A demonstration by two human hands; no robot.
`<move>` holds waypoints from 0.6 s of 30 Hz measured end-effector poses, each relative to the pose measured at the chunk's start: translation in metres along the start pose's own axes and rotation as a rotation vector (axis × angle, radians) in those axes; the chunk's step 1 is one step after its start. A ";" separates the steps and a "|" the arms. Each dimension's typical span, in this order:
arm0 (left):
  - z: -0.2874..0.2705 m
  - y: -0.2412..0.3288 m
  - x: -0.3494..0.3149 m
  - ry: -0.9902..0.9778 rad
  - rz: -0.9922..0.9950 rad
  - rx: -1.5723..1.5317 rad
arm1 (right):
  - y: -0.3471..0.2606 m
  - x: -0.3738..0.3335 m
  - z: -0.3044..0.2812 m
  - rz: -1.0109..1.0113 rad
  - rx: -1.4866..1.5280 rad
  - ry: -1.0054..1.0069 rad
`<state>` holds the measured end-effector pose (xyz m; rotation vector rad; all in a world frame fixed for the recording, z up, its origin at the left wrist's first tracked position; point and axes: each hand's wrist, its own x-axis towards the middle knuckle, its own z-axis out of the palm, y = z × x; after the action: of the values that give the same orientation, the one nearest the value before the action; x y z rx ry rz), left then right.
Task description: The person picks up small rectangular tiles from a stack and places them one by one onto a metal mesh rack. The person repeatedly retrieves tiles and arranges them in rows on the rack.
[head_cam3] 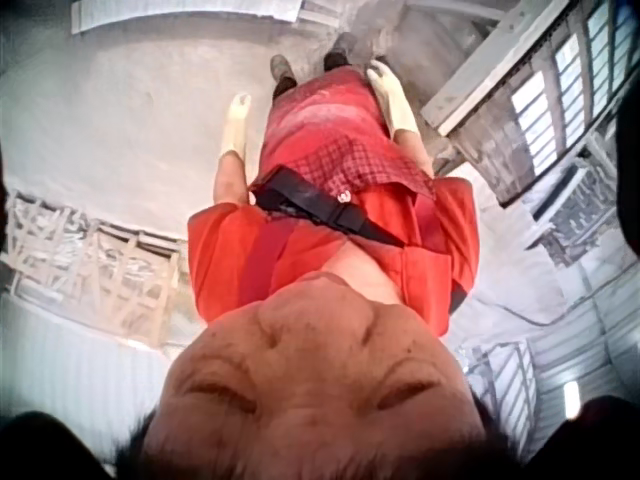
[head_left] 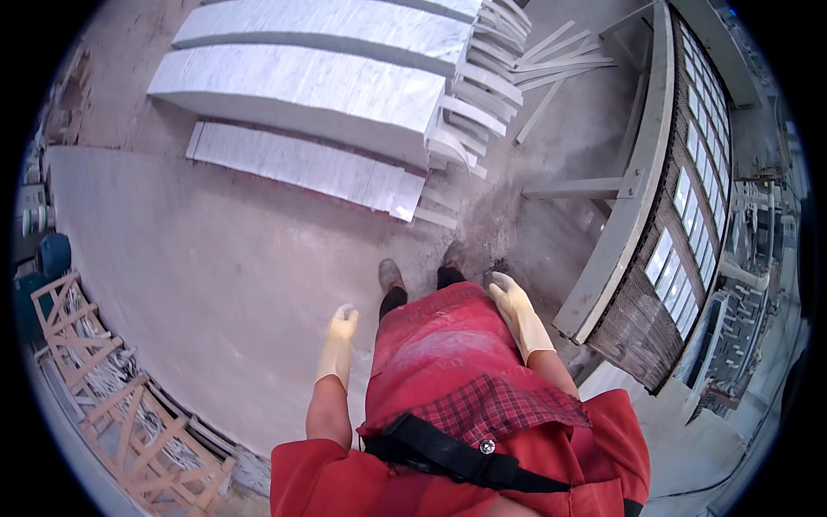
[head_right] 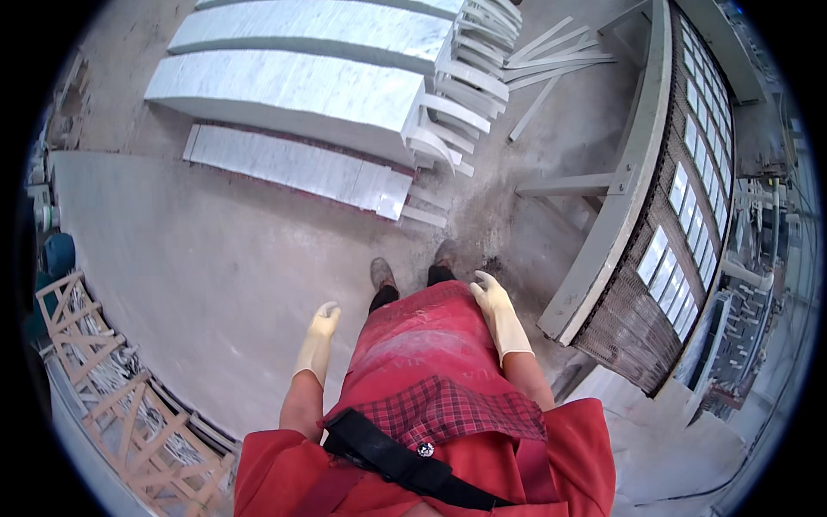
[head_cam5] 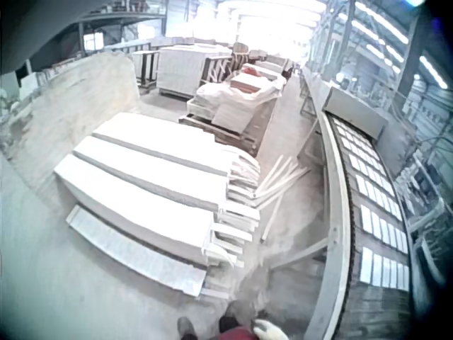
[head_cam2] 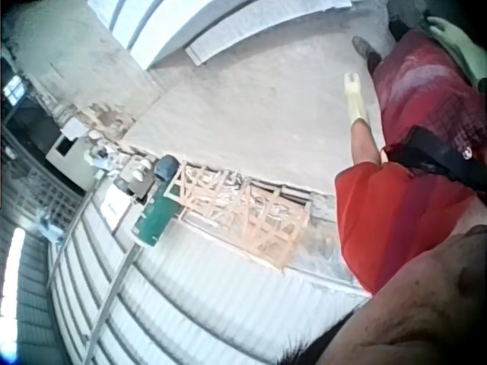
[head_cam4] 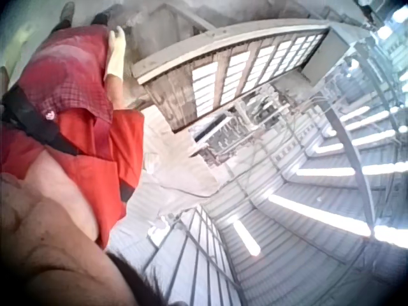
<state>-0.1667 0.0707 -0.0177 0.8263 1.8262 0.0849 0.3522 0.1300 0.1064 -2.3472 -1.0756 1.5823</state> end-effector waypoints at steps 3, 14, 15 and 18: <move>0.009 -0.024 -0.007 0.032 -0.059 -0.172 | -0.010 -0.004 0.019 0.056 -0.114 -0.088; 0.124 -0.019 0.049 -0.031 -0.135 -0.485 | -0.048 0.178 0.100 -0.216 0.095 -0.150; 0.127 0.009 0.061 -0.066 -0.165 -0.533 | -0.063 0.194 0.103 -0.210 0.111 -0.139; 0.131 0.076 0.097 -0.139 -0.195 -0.644 | -0.100 0.239 0.113 -0.215 0.186 -0.106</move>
<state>-0.0355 0.1423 -0.1177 0.1944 1.5944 0.4527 0.2568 0.3176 -0.0821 -1.9776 -1.1058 1.6620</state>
